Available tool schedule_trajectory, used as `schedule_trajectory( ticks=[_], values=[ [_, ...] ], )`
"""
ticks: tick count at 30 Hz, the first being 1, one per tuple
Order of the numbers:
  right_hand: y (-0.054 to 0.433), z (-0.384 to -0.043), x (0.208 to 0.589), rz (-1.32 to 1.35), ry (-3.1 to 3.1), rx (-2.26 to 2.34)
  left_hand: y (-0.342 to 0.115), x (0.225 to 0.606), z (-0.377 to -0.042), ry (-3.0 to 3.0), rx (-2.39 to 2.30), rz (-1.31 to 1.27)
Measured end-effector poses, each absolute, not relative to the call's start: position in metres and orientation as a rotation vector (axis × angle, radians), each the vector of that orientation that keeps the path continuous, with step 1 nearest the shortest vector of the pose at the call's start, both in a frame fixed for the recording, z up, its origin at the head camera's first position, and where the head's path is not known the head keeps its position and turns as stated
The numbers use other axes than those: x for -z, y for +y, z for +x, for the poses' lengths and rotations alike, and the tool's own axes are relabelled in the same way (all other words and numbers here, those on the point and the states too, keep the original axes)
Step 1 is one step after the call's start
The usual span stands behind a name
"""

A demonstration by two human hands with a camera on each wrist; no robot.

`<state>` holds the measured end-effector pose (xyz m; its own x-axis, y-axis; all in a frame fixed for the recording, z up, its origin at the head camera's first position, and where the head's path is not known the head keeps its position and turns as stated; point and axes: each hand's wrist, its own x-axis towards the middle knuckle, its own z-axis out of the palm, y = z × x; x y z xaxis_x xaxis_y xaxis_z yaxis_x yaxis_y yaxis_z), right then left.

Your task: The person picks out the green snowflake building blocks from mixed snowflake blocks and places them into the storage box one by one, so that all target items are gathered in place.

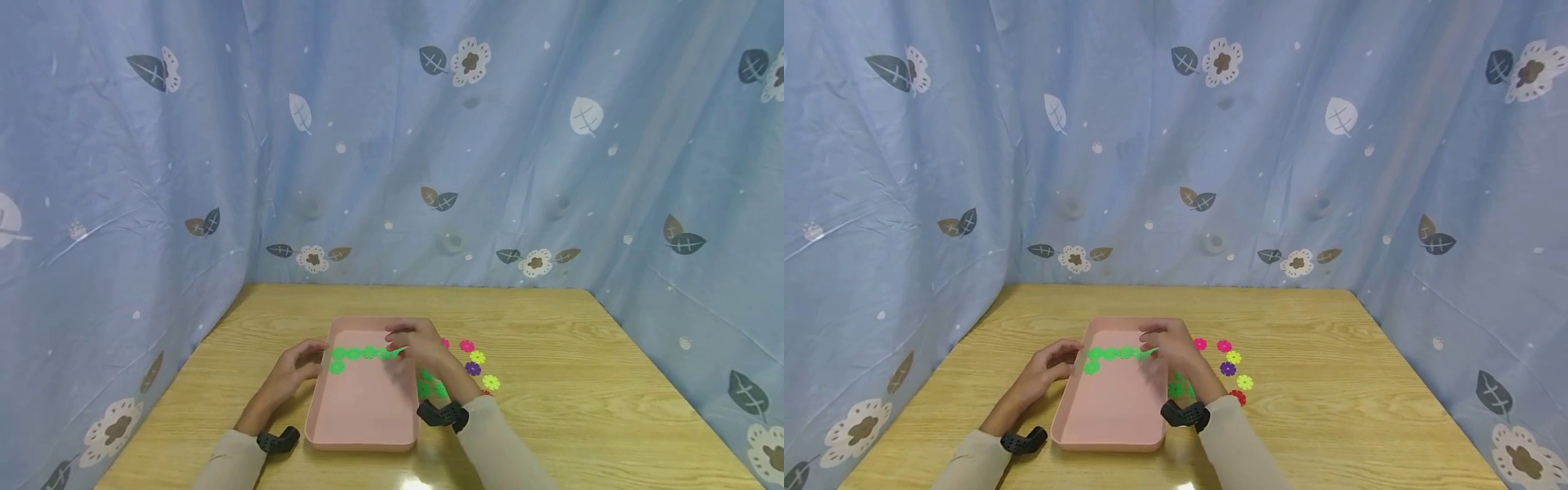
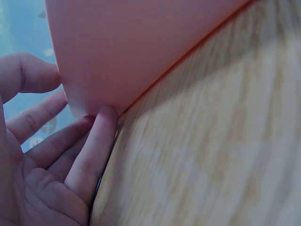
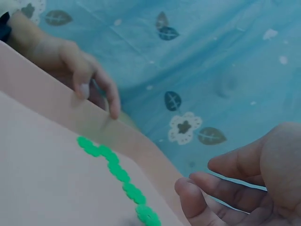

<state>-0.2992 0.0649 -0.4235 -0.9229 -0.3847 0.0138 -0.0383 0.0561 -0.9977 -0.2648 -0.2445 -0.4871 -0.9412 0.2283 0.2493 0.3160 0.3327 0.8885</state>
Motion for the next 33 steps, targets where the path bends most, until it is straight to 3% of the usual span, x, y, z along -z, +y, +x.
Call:
schedule_trajectory(
  ticks=[24, 33],
  values=[
    [0.109, -0.291, 0.433, -0.264, 2.338, 2.009, -0.245, 0.489, -0.265, -2.457, 1.709, -0.561],
    [0.111, -0.294, 0.450, -0.398, 2.703, 1.662, -0.244, 0.489, -0.266, -2.460, 1.687, -0.574]
  ],
)
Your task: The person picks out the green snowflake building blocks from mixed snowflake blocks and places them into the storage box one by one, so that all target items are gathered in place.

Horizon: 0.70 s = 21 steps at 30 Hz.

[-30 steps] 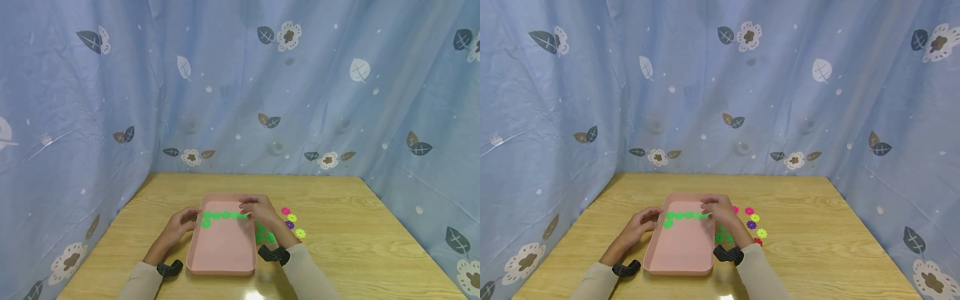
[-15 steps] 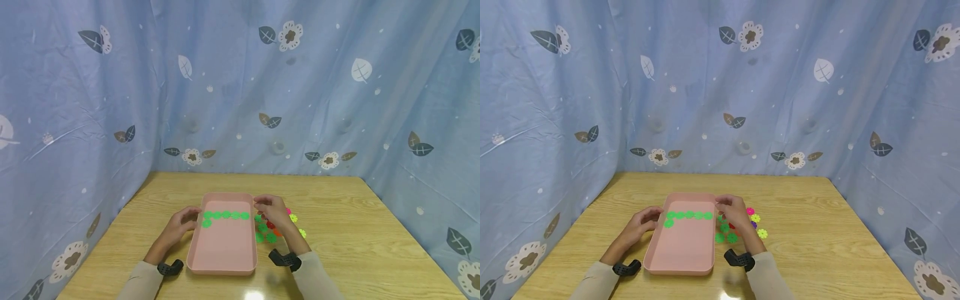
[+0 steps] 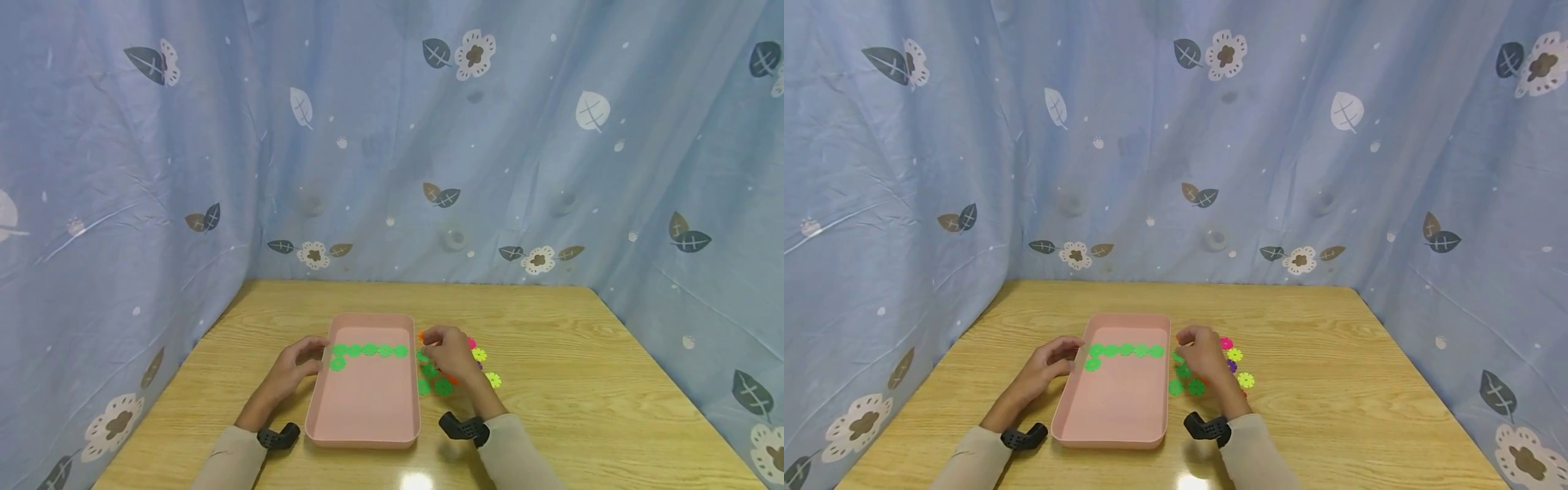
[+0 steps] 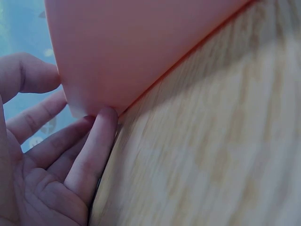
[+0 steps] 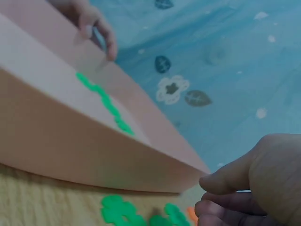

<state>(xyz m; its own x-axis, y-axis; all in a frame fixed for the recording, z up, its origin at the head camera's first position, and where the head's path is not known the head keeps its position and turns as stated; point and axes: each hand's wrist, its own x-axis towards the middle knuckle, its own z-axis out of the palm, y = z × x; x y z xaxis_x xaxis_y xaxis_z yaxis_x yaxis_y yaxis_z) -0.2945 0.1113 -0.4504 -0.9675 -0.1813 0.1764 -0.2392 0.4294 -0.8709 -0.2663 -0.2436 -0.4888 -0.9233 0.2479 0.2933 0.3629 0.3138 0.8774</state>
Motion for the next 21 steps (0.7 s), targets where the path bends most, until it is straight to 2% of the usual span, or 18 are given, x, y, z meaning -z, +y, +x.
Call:
schedule_trajectory(
  ticks=[12, 21],
  values=[
    [0.100, -0.300, 0.469, 0.376, -2.679, -1.256, -0.244, 0.489, -0.266, -2.454, 1.708, -0.581],
    [0.102, -0.302, 0.471, 0.331, -2.667, -1.237, -0.244, 0.489, -0.265, -2.454, 1.728, -0.555]
  ],
)
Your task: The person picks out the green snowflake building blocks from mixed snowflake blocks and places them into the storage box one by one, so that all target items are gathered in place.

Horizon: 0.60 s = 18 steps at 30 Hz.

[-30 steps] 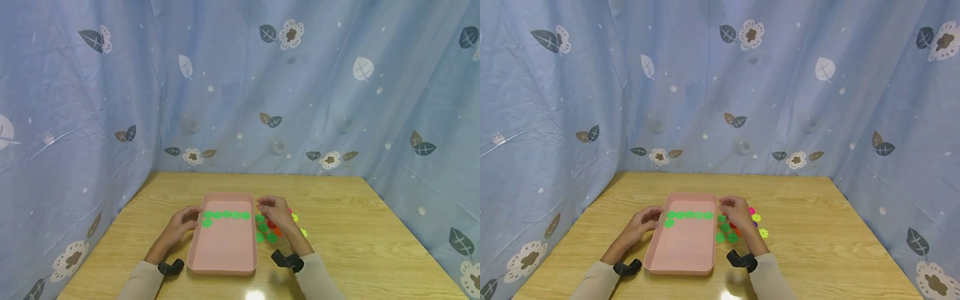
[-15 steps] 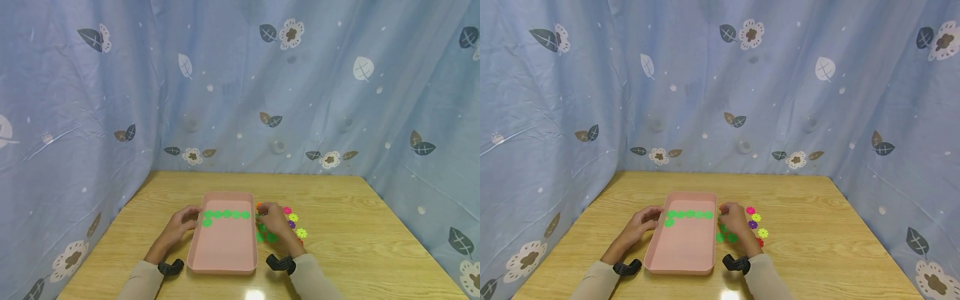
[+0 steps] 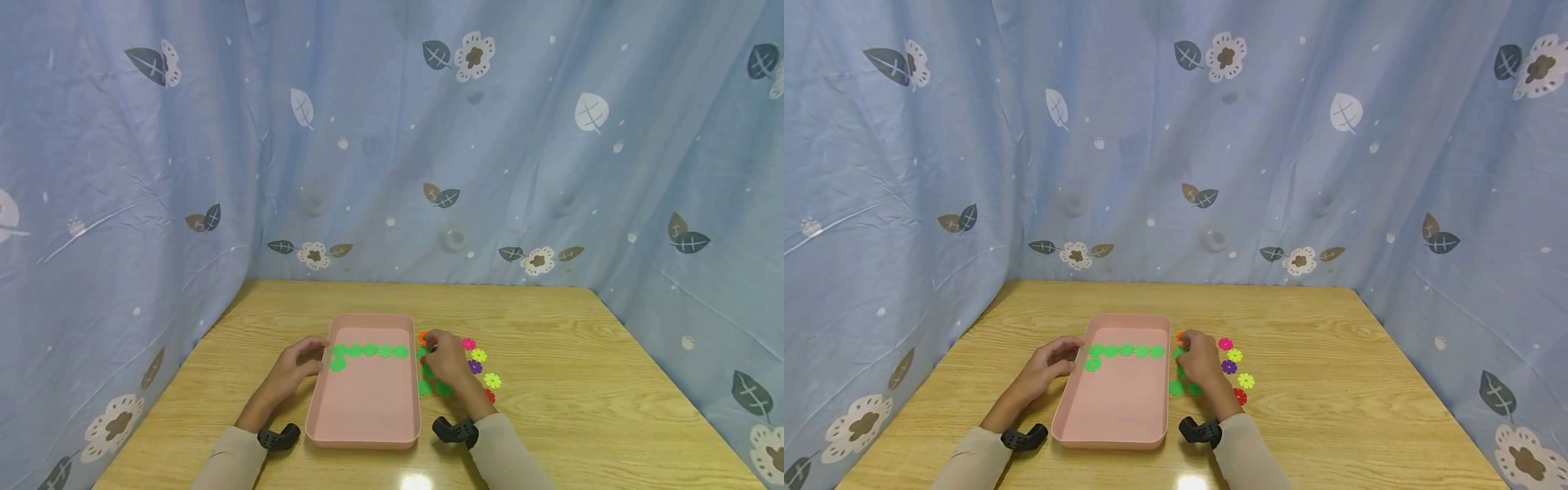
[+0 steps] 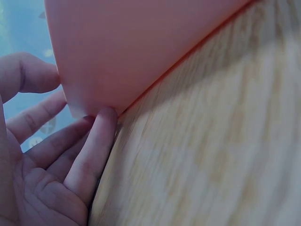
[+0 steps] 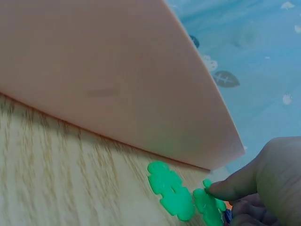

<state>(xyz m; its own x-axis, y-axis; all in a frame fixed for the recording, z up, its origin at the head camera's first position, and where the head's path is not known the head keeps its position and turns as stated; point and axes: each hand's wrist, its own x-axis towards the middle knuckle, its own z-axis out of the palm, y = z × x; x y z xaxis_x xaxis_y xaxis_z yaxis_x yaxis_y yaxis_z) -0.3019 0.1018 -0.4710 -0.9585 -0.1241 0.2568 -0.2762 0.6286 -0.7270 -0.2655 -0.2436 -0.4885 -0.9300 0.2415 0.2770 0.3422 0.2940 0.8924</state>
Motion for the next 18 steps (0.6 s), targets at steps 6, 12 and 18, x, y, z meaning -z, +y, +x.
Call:
schedule_trajectory(
  ticks=[6, 12, 18],
  values=[
    [0.1024, -0.3028, 0.4712, 0.306, -2.679, -1.217, -0.2427, 0.4871, -0.2651, -2.469, 1.711, -0.546],
    [0.1014, -0.3019, 0.4696, 0.303, -2.728, -1.149, -0.2412, 0.4872, -0.2654, -2.464, 1.700, -0.563],
    [0.1001, -0.3044, 0.4687, 0.344, -2.737, -1.110, -0.2418, 0.4880, -0.2659, -2.458, 1.701, -0.559]
  ],
)
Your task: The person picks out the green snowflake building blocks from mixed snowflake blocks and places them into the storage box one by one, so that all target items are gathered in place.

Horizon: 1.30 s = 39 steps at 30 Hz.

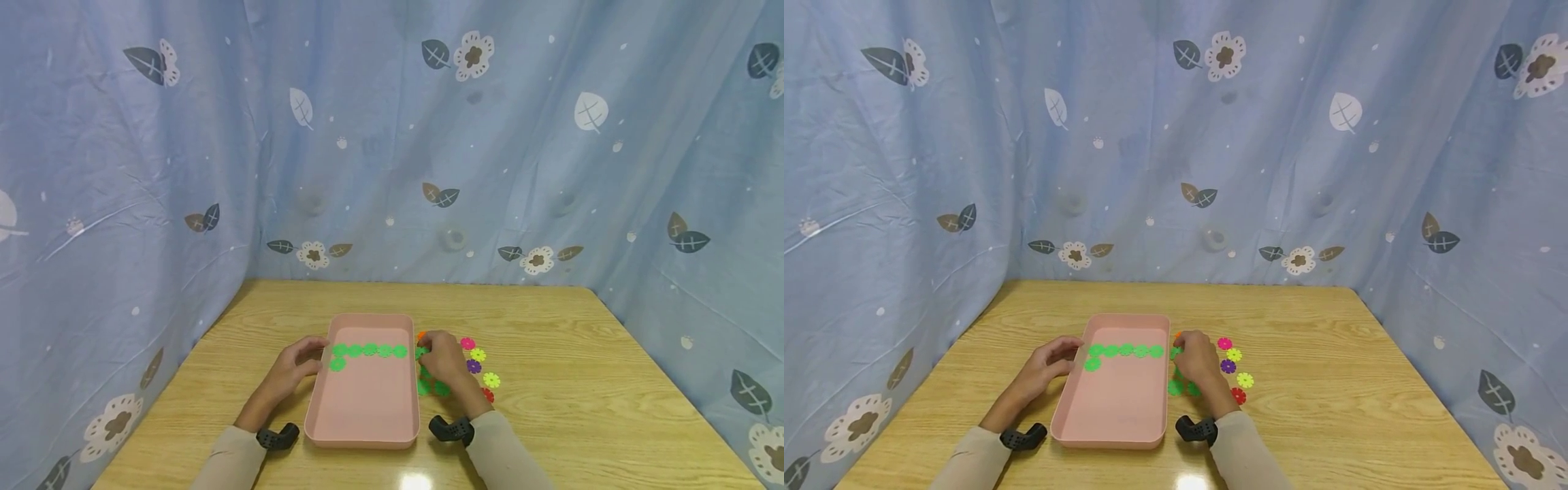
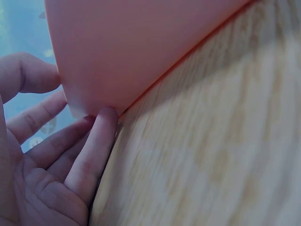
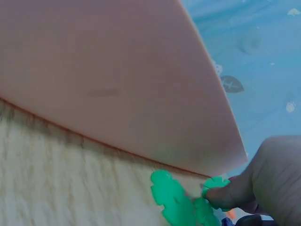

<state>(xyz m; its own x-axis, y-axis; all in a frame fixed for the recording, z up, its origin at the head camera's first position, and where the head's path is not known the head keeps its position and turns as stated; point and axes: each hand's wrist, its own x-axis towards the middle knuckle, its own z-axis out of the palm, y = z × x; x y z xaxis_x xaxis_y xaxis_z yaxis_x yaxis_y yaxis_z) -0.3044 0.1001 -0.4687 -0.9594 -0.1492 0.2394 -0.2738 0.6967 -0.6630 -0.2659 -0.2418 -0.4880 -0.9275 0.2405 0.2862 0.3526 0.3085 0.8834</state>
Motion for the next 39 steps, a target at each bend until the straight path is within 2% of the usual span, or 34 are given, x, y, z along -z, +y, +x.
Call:
schedule_trajectory(
  ticks=[9, 21, 39],
  values=[
    [0.097, -0.307, 0.458, 0.437, -2.717, -1.162, -0.244, 0.489, -0.268, -2.439, 1.718, -0.591],
    [0.089, -0.304, 0.438, 0.371, -2.643, -1.141, -0.245, 0.487, -0.268, -2.475, 1.715, -0.549],
    [0.047, -0.300, 0.419, 0.493, -2.583, -1.316, -0.245, 0.489, -0.267, -2.451, 1.724, -0.568]
  ],
)
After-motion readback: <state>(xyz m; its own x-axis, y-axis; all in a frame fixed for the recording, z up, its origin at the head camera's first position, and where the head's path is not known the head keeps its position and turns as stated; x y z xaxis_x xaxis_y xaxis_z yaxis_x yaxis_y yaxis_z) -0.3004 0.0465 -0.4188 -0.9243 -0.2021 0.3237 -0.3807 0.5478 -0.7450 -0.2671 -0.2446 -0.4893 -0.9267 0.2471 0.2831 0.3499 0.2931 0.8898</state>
